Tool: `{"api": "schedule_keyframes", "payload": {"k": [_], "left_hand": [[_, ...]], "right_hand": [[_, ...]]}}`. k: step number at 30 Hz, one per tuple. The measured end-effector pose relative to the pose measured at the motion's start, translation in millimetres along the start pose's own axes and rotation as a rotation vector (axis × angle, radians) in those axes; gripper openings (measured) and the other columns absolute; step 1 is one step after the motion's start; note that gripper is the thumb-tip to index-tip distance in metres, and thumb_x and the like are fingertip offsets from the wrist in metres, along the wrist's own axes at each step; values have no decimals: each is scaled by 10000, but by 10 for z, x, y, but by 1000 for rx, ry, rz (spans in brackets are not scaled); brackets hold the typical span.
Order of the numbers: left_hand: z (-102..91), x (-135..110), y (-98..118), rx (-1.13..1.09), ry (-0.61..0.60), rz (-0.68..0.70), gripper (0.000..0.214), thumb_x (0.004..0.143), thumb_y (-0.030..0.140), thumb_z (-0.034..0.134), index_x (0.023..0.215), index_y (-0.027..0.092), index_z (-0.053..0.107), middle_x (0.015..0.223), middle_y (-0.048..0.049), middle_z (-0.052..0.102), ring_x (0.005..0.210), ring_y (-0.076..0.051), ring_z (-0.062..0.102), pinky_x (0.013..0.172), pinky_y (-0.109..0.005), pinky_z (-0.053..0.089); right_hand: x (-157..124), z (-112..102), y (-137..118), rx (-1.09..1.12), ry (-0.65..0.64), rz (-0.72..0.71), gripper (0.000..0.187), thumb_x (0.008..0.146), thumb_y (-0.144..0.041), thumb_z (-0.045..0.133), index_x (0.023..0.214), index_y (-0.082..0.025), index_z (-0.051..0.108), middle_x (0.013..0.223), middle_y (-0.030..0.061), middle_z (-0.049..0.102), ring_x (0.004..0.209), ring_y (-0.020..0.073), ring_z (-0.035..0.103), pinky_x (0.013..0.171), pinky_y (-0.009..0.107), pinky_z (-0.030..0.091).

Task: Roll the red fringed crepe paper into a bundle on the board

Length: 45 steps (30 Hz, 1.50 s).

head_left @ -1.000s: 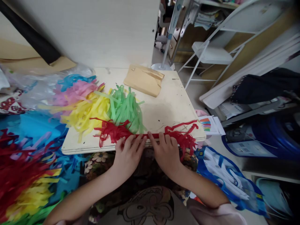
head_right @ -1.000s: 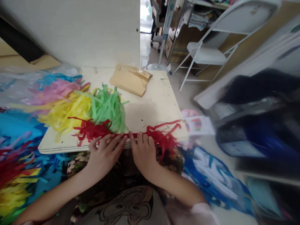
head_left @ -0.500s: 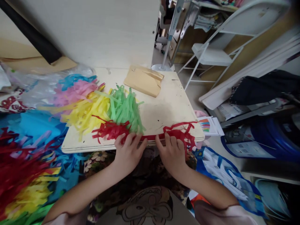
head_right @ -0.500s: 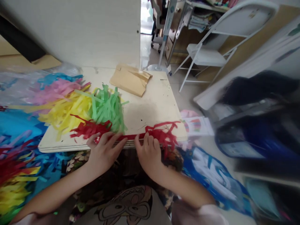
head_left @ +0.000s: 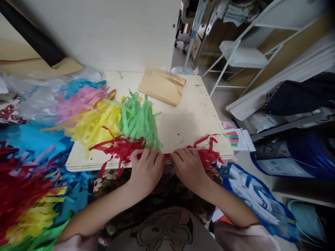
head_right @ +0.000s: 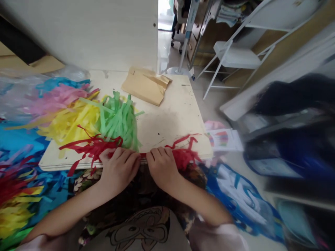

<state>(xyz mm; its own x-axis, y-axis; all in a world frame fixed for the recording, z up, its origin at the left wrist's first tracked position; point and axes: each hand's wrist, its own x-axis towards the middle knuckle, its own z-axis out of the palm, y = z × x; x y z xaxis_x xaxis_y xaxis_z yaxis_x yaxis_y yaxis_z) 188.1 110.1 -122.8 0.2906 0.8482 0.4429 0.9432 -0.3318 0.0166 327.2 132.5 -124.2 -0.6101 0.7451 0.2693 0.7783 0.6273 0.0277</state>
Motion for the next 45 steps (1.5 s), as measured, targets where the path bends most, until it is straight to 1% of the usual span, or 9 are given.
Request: {"api": "schedule_keyframes", "payload": {"k": [12,16,20,28,31,33,36,39,45], "left_hand": [[-63,96,-36,94,-129,-53,204,759,196,423,590,146,525,614,-43,554,670,-200,441,651,-373,227],[-101,146,-110,5,-226,-21,210,762,220,414,585,153,507,602,-33,540,690,-206,450,640,-368,234],[-106,204,-167,-52,-306,30,210,756,235,407,589,150,502,614,-39,550,689,-204,462,645,-367,251],[-110,454,-259,6,-518,140,261,731,252,415,528,164,553,504,-40,570,525,-164,508,672,-367,289],[-116,527,-272,16,-574,180,184,722,252,444,621,165,570,505,-26,577,499,-146,513,664,-346,307],[-122,506,-239,28,-519,211,130,717,212,459,655,168,565,523,-20,579,538,-158,525,662,-344,313],[-132,363,-123,104,-307,242,180,698,106,450,570,164,561,526,-22,563,621,-186,526,709,-367,307],[-124,158,8,230,-121,242,207,694,58,417,619,130,596,574,-37,561,642,-181,504,763,-358,295],[-42,-105,126,305,61,121,255,747,55,368,870,95,587,840,-76,607,801,-177,476,777,-346,245]], "right_hand": [[3,-173,319,-69,-148,39,169,766,-213,449,673,-143,572,725,51,571,699,183,467,663,304,242],[108,-225,385,56,-313,94,203,755,-259,460,667,-123,582,708,49,572,697,160,492,677,284,273],[219,-245,451,104,-439,39,232,762,-245,424,644,-125,584,677,37,581,664,138,521,660,271,294],[478,-354,368,-45,-619,-27,189,716,-202,452,649,-130,614,653,77,607,601,182,560,523,273,322],[584,-403,253,-119,-656,-20,116,662,-154,505,680,-138,618,703,95,613,672,221,562,566,317,340],[589,-406,168,-143,-588,-82,105,649,-130,517,684,-142,616,716,93,612,723,228,547,633,354,342],[445,-359,53,-168,-437,-162,163,700,-101,464,651,-150,611,665,70,604,732,209,528,694,360,342],[169,-265,-46,-288,-270,-127,232,739,-86,393,718,-142,618,691,70,600,736,204,513,725,353,355],[-203,-89,-180,-396,-35,-15,317,772,-74,317,983,-92,553,895,96,594,824,206,495,866,366,299]]}}
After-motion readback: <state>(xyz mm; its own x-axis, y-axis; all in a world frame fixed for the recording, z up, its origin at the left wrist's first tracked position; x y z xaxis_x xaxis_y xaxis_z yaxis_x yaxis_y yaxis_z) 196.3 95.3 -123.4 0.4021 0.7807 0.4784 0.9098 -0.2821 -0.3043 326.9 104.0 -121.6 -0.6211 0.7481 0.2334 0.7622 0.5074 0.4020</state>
